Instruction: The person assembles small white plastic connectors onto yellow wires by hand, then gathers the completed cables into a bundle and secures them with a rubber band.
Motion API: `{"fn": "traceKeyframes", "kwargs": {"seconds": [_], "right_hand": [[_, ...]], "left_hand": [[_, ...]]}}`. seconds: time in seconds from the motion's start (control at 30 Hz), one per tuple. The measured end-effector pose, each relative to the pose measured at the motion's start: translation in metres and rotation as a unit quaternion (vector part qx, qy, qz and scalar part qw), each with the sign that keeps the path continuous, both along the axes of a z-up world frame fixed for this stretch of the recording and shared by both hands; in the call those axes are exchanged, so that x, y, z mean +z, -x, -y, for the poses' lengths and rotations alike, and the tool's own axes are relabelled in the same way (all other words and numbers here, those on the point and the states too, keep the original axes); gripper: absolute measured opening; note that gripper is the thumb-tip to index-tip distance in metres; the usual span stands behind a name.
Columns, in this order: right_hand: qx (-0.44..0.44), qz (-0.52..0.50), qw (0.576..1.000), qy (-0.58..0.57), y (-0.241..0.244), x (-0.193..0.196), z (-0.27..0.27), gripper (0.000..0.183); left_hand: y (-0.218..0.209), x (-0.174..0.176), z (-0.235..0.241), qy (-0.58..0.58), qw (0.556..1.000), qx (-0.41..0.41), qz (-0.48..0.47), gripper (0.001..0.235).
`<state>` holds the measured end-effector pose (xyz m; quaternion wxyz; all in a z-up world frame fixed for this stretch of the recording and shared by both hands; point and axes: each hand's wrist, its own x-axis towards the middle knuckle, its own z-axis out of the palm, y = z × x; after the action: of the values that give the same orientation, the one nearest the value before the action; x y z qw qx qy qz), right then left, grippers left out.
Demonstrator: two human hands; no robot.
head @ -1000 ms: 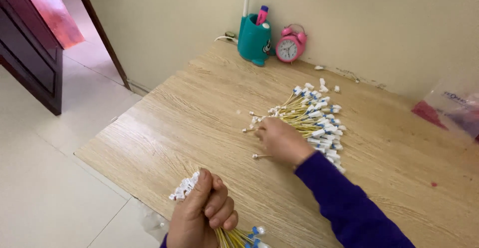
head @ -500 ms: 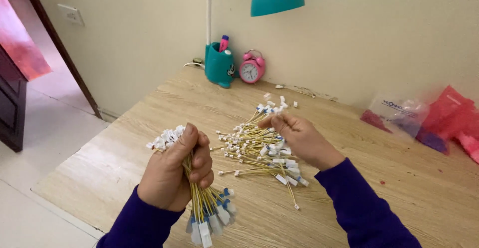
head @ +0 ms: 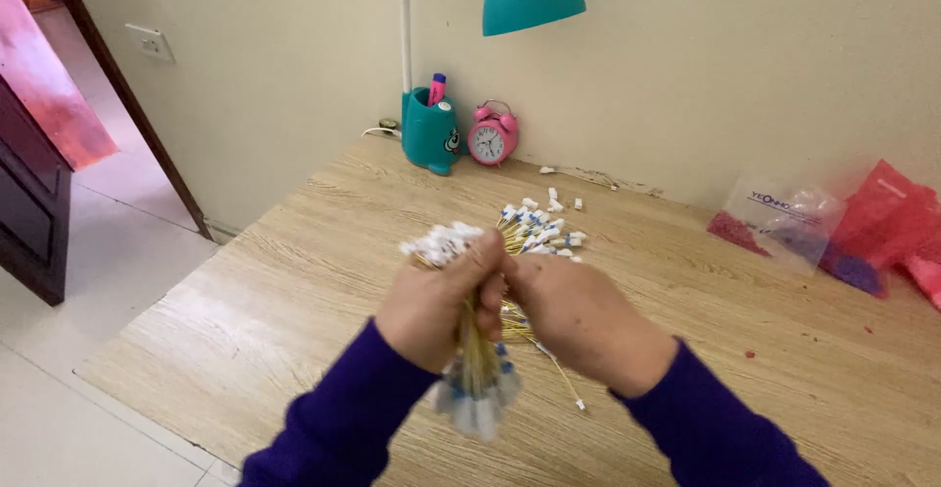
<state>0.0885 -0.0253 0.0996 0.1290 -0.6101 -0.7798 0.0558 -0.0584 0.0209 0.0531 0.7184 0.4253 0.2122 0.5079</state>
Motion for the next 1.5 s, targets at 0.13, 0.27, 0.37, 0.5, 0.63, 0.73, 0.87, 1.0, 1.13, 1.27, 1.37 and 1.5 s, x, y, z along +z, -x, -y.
{"fn": "traceKeyframes", "kwargs": {"seconds": [0.13,0.27,0.37,0.5,0.63,0.73,0.87,1.0,1.13,1.27,1.37,1.5], "right_hand": [[-0.016,-0.131,0.991,0.029,-0.018,-0.009,0.004,0.031],[-0.075,-0.330,0.939,0.054,0.011,0.010,0.024,0.052],[0.003,-0.379,0.922,0.080,0.034,0.002,0.030,0.107],[-0.025,-0.411,0.907,0.088,0.045,-0.016,0.030,0.117],[-0.002,-0.422,0.902,0.090,0.054,-0.033,0.030,0.113],[0.047,-0.399,0.912,0.086,0.055,-0.018,0.032,0.109],[0.083,-0.271,0.952,-0.120,0.039,-0.008,0.018,0.070],[0.233,-0.107,0.939,-0.230,0.063,0.012,0.011,0.071],[0.269,0.044,0.962,0.018,0.072,0.029,0.003,0.096],[0.258,-0.253,0.923,-0.135,0.019,0.029,-0.001,0.041],[-0.052,-0.103,0.990,-0.080,-0.022,-0.037,-0.022,0.038],[0.005,0.085,0.995,0.056,-0.059,-0.108,-0.018,0.015]], "left_hand": [[0.006,0.002,0.007,-0.035,0.998,0.036,0.025,0.035],[0.016,-0.005,0.015,-0.049,0.995,0.017,-0.080,0.021],[0.005,-0.014,0.022,-0.086,0.975,0.032,-0.203,0.052],[0.002,-0.047,0.022,-0.035,0.992,0.086,-0.084,0.036],[0.008,-0.056,0.024,-0.096,0.989,0.103,-0.034,0.026],[0.011,-0.051,0.032,-0.087,0.985,0.121,-0.085,0.020],[0.027,-0.020,0.037,-0.067,0.949,0.096,-0.294,0.036],[0.034,-0.020,0.031,-0.124,0.948,0.024,-0.293,0.025],[0.051,-0.011,0.028,-0.072,0.946,0.046,-0.313,0.030],[0.063,-0.014,0.025,-0.032,0.943,0.069,-0.323,0.037],[0.070,-0.022,0.023,0.047,0.999,0.004,-0.018,0.033],[0.071,-0.038,0.026,0.042,0.998,-0.014,0.051,0.020]]}}
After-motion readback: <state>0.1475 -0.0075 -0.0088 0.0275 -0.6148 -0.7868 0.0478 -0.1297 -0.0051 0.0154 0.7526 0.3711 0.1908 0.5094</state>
